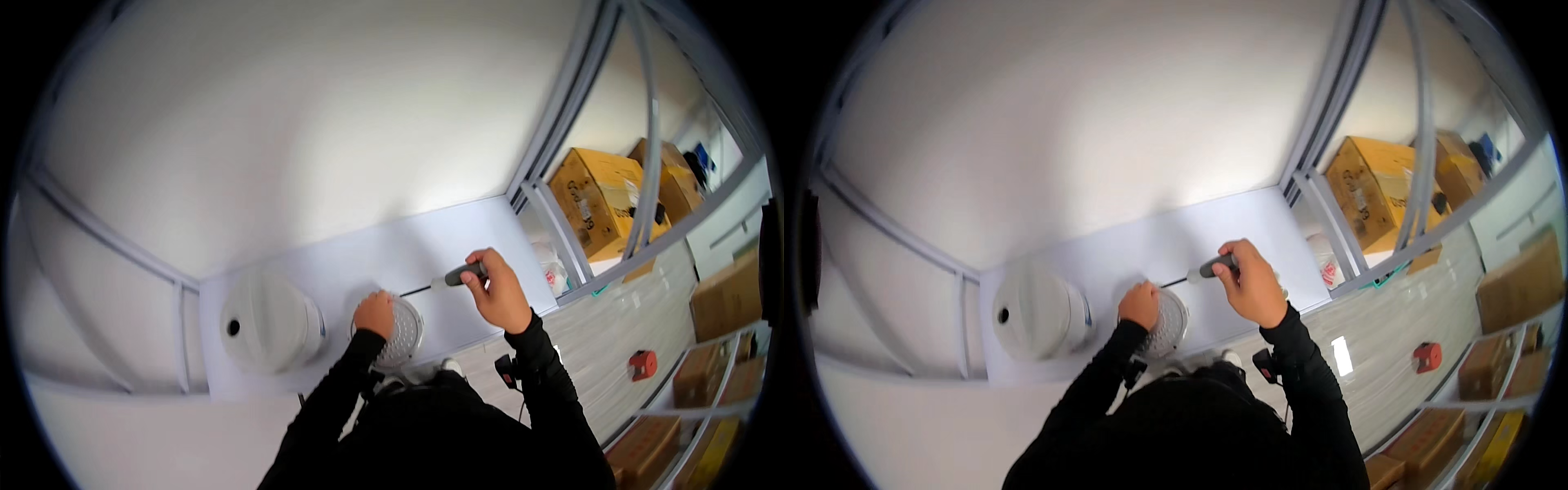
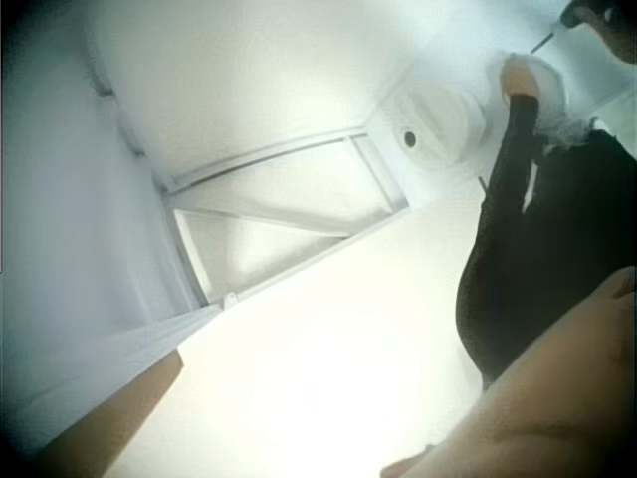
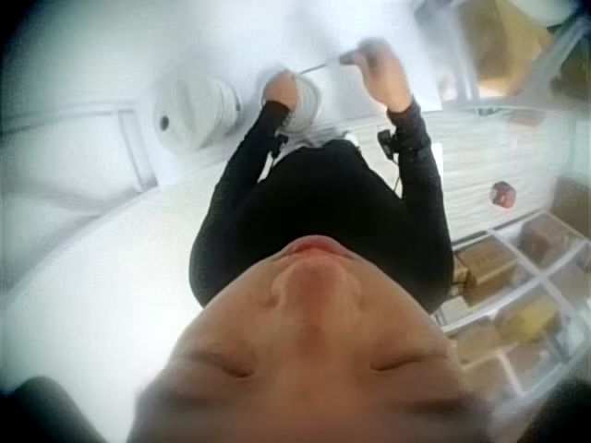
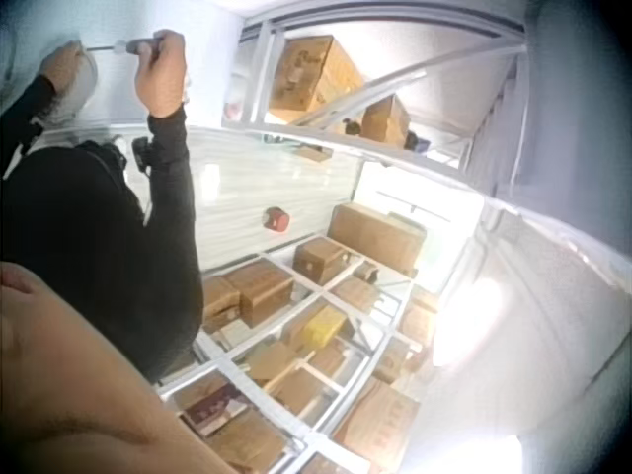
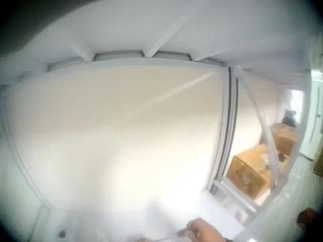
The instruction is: The person uses a screwdriver to attach a white plastic lid to a white cylindrical appliance base, then secures a perforated metal plate on top. The person handles the lid, base, and metal plate, tightening screws at multiple points.
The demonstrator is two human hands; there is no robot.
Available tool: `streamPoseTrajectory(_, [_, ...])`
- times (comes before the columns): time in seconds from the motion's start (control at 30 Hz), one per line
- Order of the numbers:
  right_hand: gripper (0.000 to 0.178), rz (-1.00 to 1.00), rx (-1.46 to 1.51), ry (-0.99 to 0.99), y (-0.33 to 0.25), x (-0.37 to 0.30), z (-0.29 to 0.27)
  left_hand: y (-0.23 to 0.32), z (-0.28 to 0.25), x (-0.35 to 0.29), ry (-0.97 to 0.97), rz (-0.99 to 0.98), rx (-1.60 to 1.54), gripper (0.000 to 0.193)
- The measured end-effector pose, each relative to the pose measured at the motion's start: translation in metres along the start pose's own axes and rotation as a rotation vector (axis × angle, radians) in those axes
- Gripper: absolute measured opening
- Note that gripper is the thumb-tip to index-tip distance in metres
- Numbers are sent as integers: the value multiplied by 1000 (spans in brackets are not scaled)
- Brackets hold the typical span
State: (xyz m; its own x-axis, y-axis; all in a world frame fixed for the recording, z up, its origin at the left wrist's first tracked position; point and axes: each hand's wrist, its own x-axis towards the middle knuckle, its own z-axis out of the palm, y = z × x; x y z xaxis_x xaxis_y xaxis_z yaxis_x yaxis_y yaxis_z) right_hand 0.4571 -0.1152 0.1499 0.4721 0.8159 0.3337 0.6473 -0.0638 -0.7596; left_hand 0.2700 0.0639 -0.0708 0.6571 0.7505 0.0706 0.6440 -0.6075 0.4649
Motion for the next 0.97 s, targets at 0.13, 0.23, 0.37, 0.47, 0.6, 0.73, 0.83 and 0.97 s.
streamPoseTrajectory(0.13, [23, 44, 48, 144, 7, -27, 4, 0, -11, 1, 0, 19, -586, 13])
streamPoseTrajectory(0.23, [24, 118, 159, 207, 2, -48, 1, 16, -27, 3, -48, -222, -1226, 14])
streamPoseTrajectory(0.37, [25, 123, 219, 277, 11, -77, -1, 38, -52, -6, -34, -200, -1547, 17])
streamPoseTrajectory(0.47, [24, 76, 259, 269, 19, -96, -9, 59, -65, -25, -115, -147, -1679, 18])
streamPoseTrajectory(0.6, [24, 17, 336, 281, 23, -126, -31, 85, -68, -57, -182, -194, -1760, 13])
streamPoseTrajectory(0.73, [25, 64, 427, 349, 20, -172, -66, 130, -65, -99, -193, -263, -1779, 12])
streamPoseTrajectory(0.83, [25, 79, 461, 391, 33, -211, -93, 158, -47, -127, -233, -259, -1786, 11])
streamPoseTrajectory(0.97, [25, 98, 495, 385, 58, -256, -122, 185, -16, -157, -271, -215, -1788, 14])
